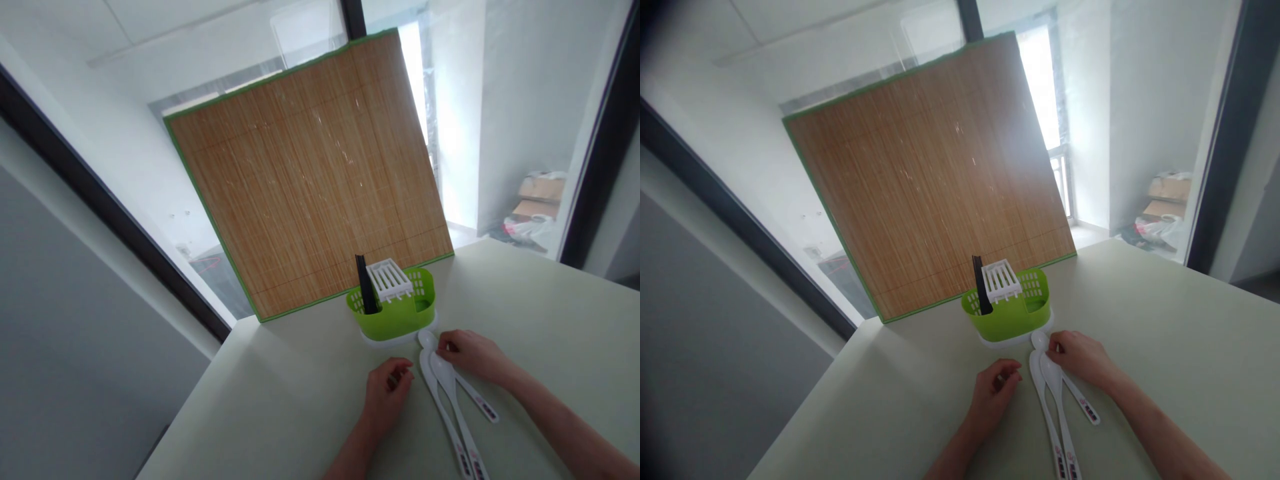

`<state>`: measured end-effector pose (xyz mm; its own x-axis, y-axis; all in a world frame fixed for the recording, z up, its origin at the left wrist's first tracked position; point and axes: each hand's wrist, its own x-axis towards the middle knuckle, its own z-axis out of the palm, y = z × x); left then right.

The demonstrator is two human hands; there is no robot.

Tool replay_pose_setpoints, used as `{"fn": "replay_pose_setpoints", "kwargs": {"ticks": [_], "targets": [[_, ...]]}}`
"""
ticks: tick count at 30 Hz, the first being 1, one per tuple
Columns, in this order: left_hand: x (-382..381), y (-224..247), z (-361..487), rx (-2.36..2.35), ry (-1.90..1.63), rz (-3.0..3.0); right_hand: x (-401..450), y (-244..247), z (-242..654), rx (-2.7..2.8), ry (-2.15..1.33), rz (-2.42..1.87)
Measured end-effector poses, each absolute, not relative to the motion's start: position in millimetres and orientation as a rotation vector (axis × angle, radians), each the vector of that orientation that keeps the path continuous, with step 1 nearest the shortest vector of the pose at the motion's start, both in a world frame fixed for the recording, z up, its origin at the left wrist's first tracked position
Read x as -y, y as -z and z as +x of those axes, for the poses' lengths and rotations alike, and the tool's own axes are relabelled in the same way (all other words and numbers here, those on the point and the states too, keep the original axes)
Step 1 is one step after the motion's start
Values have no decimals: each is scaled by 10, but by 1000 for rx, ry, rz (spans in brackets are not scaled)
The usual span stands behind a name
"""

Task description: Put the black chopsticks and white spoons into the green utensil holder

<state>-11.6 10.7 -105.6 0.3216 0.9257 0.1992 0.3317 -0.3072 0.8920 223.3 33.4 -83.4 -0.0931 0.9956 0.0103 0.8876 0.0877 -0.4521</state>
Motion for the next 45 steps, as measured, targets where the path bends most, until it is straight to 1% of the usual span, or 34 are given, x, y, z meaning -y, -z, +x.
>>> {"fn": "replay_pose_setpoints", "kwargs": {"ticks": [6,15,18,22,31,37,39,45], "targets": [[-53,1018,-90,-1085,-846,2026,-323,837,2222,2084,-496,-1840],[-39,1055,-80,-1075,-826,2149,-345,842,2246,2092,-489,-1770],[-38,1061,-77,-1061,-820,2166,-363,750,2290,2053,-547,-1613],[-49,1051,-76,-1075,-806,2137,-330,629,2281,1822,-638,-1325],[-57,1031,-55,-1044,-772,2213,-132,537,2116,1432,-411,-1243],[-37,1102,-40,-1155,-733,2073,-92,572,2050,1366,-333,-1290],[-51,1109,-42,-1156,-774,1986,-80,583,2026,1378,-298,-1303],[-90,953,-84,-1183,-1086,1822,-6,614,1872,1531,-286,-1270]]}}
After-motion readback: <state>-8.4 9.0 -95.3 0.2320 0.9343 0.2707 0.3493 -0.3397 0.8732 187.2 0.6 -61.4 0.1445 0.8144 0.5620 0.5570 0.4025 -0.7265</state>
